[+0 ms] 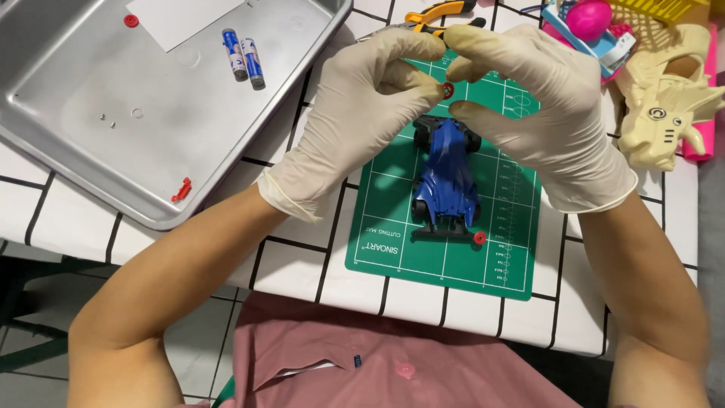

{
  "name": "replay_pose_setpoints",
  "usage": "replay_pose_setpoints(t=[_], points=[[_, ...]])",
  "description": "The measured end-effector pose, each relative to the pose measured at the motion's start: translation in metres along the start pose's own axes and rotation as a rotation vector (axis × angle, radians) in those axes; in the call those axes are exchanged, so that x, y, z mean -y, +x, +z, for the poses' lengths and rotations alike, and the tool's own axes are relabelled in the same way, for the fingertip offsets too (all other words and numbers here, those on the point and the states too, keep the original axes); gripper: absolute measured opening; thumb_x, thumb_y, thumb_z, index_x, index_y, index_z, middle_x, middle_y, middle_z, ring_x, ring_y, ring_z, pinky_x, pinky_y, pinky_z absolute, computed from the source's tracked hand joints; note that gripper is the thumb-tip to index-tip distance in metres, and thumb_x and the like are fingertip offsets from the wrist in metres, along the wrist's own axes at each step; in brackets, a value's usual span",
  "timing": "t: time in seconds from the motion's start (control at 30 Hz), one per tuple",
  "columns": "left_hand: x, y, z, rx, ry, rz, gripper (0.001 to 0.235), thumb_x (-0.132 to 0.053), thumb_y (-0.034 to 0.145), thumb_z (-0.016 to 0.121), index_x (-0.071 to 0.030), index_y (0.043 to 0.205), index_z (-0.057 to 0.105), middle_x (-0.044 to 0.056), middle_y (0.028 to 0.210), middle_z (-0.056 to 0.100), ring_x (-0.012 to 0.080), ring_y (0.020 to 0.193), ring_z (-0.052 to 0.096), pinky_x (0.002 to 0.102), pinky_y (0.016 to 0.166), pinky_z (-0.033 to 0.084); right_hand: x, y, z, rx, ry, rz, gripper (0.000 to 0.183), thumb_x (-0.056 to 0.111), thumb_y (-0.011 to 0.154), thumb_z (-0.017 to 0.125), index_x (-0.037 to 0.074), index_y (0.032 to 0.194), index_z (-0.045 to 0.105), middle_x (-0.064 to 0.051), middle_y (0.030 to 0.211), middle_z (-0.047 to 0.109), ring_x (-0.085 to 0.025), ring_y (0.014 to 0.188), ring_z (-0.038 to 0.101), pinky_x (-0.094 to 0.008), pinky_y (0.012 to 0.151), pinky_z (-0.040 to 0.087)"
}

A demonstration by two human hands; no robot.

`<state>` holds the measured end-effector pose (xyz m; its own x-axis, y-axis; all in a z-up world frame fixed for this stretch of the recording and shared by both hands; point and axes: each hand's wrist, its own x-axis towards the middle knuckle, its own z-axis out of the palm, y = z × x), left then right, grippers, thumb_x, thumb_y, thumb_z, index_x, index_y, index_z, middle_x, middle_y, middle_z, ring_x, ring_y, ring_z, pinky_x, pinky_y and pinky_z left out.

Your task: Assembling a miniature toy car by installing batteries, fitting the body shell, and attaching rollers.

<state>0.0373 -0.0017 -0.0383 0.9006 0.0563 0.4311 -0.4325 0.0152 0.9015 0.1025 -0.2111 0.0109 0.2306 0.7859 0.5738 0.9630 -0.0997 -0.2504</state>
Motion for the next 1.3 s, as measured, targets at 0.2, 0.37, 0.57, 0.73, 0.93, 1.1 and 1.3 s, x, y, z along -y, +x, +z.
replay_pose_setpoints(t=[0.2, 0.37, 0.57, 0.73, 0.93, 1.1, 1.3], points=[[0.0, -0.003, 0.003, -0.012, 0.065, -0.004, 0.028, 0.001, 0.087, 0.074, -0.011, 0.112, 0.067, 0.002, 0.089, 0.073, 0.0086, 0.082, 0.074, 0.022, 0.083, 0.064, 0.0, 0.001, 0.005, -0.017, 0.018, -0.003, 0.046, -0.025, 0.103, 0.088, -0.011, 0.139, 0.063, -0.021, 0.11, 0.075, -0.031, 0.098, 0.072, -0.042, 0.094, 0.057], [0.017, -0.004, -0.008, 0.102, 0.543, -0.006, 0.045, -0.026, 0.095, 0.074, -0.014, 0.134, 0.055, 0.003, 0.109, 0.074, 0.0169, 0.1, 0.072, 0.034, 0.087, 0.057, -0.008, 0.002, 0.004, 0.054, 0.098, 0.07, 0.049, -0.024, 0.102, 0.086, -0.01, 0.142, 0.06, -0.023, 0.112, 0.074, -0.03, 0.101, 0.073, -0.039, 0.093, 0.056], [0.028, -0.011, -0.005, 0.305, 0.921, -0.153, 0.09, -0.064, 0.09, 0.075, -0.009, 0.151, 0.038, 0.017, 0.124, 0.061, 0.0373, 0.111, 0.061, 0.052, 0.081, 0.05, -0.028, 0.004, 0.01, 0.247, 0.264, 0.363, 0.052, -0.005, 0.099, 0.081, 0.003, 0.146, 0.06, -0.01, 0.105, 0.074, -0.016, 0.1, 0.066, -0.031, 0.085, 0.039], [0.029, -0.011, 0.004, 0.325, 0.953, -0.25, 0.112, -0.082, 0.078, 0.077, -0.007, 0.15, 0.036, 0.02, 0.118, 0.059, 0.0402, 0.101, 0.063, 0.055, 0.063, 0.054, -0.023, 0.013, 0.016, 0.307, 0.391, 0.367, 0.053, -0.004, 0.099, 0.078, -0.001, 0.147, 0.056, -0.017, 0.111, 0.072, -0.023, 0.105, 0.072, -0.033, 0.096, 0.05], [0.019, -0.012, 0.008, 0.323, 0.965, -0.28, 0.107, -0.072, 0.075, 0.091, -0.008, 0.143, 0.038, 0.016, 0.114, 0.059, 0.038, 0.096, 0.063, 0.054, 0.061, 0.055, -0.009, 0.022, 0.024, 0.285, 0.466, 0.436, 0.056, -0.014, 0.091, 0.074, -0.003, 0.143, 0.058, -0.017, 0.125, 0.066, -0.021, 0.102, 0.069, -0.031, 0.098, 0.058], [0.024, -0.013, 0.012, 0.267, 1.034, -0.244, 0.104, -0.071, 0.068, 0.097, -0.009, 0.133, 0.044, 0.015, 0.108, 0.062, 0.0391, 0.093, 0.065, 0.055, 0.066, 0.055, -0.005, 0.026, 0.024, 0.315, 0.456, 0.556, 0.057, -0.009, 0.093, 0.073, 0.003, 0.146, 0.058, -0.012, 0.114, 0.07, -0.015, 0.103, 0.064, -0.028, 0.099, 0.056], [0.026, -0.014, 0.012, 0.258, 1.039, -0.218, 0.11, -0.07, 0.067, 0.099, -0.007, 0.136, 0.041, 0.014, 0.105, 0.063, 0.0372, 0.09, 0.066, 0.052, 0.061, 0.056, -0.015, 0.019, 0.027, 0.33, 0.431, 0.499, 0.064, -0.012, 0.091, 0.071, 0.005, 0.15, 0.053, -0.013, 0.108, 0.071, -0.019, 0.103, 0.068, -0.033, 0.105, 0.056]])
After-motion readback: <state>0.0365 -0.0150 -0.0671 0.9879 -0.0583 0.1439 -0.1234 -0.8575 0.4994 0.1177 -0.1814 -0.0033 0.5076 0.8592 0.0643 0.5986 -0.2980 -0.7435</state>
